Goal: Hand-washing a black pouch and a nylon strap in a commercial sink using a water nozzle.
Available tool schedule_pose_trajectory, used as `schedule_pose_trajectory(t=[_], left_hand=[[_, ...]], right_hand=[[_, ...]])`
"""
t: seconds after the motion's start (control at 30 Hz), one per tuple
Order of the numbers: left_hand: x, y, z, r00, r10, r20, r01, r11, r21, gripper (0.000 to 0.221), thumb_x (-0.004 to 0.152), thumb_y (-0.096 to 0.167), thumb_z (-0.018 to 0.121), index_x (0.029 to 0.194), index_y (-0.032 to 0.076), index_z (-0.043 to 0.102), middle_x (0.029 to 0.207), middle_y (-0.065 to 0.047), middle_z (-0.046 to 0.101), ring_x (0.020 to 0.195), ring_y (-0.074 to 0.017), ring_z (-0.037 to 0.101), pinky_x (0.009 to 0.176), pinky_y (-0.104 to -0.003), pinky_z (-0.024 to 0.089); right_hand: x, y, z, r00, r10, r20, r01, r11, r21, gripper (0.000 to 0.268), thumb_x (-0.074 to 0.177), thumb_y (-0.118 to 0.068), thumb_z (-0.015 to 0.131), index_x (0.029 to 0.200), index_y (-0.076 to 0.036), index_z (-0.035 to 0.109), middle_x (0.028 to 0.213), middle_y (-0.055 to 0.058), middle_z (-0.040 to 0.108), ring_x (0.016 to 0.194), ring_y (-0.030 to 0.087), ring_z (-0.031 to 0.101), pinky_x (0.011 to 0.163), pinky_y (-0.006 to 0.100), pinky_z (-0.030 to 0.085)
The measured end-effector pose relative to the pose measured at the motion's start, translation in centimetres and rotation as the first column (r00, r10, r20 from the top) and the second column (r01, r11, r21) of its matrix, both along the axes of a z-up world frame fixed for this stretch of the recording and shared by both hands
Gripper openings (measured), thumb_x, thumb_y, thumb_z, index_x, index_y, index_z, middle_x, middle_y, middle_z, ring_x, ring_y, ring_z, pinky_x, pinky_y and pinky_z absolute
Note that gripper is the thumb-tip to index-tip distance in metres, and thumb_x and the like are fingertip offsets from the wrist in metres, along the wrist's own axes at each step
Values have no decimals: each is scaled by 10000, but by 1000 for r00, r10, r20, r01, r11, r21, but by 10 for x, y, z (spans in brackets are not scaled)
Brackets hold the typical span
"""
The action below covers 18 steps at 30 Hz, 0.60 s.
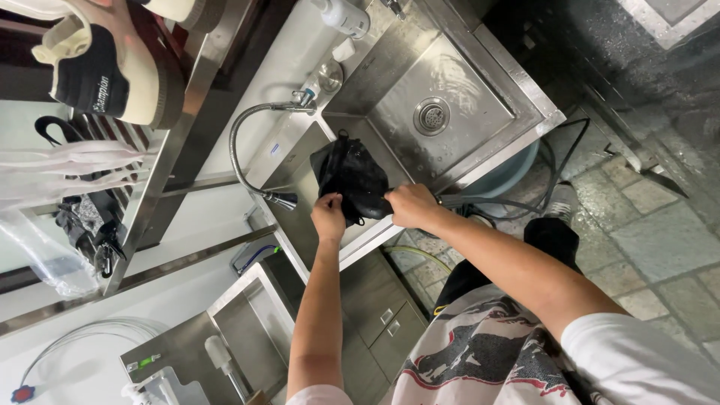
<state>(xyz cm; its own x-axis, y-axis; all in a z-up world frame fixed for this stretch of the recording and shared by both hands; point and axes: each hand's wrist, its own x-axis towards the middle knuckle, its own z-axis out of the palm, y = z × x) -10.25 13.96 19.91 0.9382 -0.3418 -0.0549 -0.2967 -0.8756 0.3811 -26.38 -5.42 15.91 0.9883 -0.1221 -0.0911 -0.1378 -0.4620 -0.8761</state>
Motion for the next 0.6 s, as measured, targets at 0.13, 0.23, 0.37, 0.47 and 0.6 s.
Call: schedule_pose_trajectory(t=[0.13, 0.23, 0.37, 0.47, 0.6], left_hand=[[2, -4, -1, 999, -18, 29, 18, 1000, 3, 178, 906, 198, 726, 988, 47, 772, 996, -200, 753, 945, -362, 738, 850, -409, 560], [0, -11, 1, 999, -13, 30, 12, 1000, 11, 180, 906, 203, 728, 984, 47, 773, 996, -199, 754, 945, -364, 735, 852, -411, 559], [1, -17, -6, 1000, 4, 21, -4, 1000, 8, 187, 904, 209, 730, 969, 39, 772, 980, -194, 759, 926, -358, 739, 848, -411, 556], [4, -18, -16, 1000, 2, 18, -2, 1000, -15, 191, 901, 210, 731, 963, 34, 771, 968, -192, 762, 915, -348, 746, 843, -405, 558], [3, -22, -13, 1000, 11, 18, -11, 1000, -20, 188, 900, 205, 729, 962, 33, 771, 964, -192, 761, 905, -340, 750, 839, -400, 561]], right_hand=[[0, 1, 7, 999, -25, -25, 24, 999, -27, 397, 701, -99, 696, 1089, -43, 762, 901, 198, 748, 861, 366, 732, 757, 479, 583], [-1, 3, 5, 998, -51, -39, 50, 998, -35, 406, 711, -78, 684, 1110, -38, 752, 899, 194, 745, 843, 358, 736, 725, 476, 584], [-3, -2, 11, 998, -51, -43, 47, 995, -88, 333, 720, -82, 684, 1043, -44, 758, 883, 176, 746, 843, 353, 736, 720, 476, 582], [-5, -1, 9, 998, -58, 3, 58, 994, -91, 344, 688, -74, 683, 1023, -40, 756, 879, 171, 752, 860, 350, 735, 728, 480, 580], [-5, -6, 14, 995, -56, -84, 46, 993, -108, 345, 742, -80, 669, 1077, -50, 748, 888, 181, 750, 850, 345, 744, 733, 470, 588]])
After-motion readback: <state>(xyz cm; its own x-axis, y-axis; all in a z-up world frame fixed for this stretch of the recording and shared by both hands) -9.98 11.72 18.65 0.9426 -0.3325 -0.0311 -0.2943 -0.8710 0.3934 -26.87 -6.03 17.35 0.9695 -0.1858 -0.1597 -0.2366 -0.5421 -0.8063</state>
